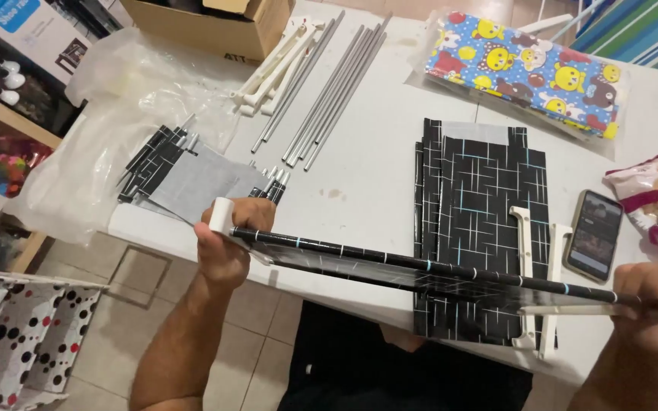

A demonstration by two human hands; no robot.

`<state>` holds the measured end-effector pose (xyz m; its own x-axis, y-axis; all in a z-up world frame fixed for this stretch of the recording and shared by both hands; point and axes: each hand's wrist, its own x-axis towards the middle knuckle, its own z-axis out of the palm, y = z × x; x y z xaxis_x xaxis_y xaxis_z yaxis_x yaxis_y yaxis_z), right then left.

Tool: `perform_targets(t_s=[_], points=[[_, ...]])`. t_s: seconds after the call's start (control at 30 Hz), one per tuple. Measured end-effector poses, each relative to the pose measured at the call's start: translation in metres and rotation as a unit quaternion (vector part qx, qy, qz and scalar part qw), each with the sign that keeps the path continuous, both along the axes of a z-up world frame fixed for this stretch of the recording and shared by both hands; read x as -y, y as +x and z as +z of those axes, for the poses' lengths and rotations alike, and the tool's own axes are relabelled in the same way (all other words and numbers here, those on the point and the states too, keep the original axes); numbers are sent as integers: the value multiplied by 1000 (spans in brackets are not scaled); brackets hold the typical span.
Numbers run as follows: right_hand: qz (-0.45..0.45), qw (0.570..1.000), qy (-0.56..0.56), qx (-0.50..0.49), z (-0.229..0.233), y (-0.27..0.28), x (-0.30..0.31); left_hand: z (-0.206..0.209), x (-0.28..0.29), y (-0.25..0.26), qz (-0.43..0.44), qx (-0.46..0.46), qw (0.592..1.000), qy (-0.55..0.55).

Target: Assembling a modular organizer shelf by sliding metal rods into fabric sleeves and connecting them with plastic joints.

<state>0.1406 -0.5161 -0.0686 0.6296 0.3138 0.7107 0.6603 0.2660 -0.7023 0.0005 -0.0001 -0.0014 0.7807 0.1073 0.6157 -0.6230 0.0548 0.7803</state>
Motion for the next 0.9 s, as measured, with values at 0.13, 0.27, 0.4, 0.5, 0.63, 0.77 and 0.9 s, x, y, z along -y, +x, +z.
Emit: perform_targets(t_s=[0.13, 0.27, 0.4, 0.5, 0.63, 0.77, 0.9], points=[[-37, 999, -12, 17, 11, -2, -26, -19, -4, 11, 21, 14, 999, 36], [-74, 995, 59, -13, -20, -9, -40, -74, -15, 20, 58, 22, 997, 46], [-32, 994, 72, -81, -44, -19, -53, -141, -26, 18, 87, -30, 992, 85], [-146, 981, 31, -126, -67, -26, -50, -180, -28, 18, 116, -36, 989, 81], [-101, 988, 78, -90, -58, -20, -55, -166, -20, 19, 108, -61, 992, 13], [-45, 992, 96, -71, -49, -15, -46, -161, -23, 26, 94, -67, 993, 20], [-36, 993, 90, -62, -34, -15, -50, -154, -20, 32, 81, -64, 995, 13]])
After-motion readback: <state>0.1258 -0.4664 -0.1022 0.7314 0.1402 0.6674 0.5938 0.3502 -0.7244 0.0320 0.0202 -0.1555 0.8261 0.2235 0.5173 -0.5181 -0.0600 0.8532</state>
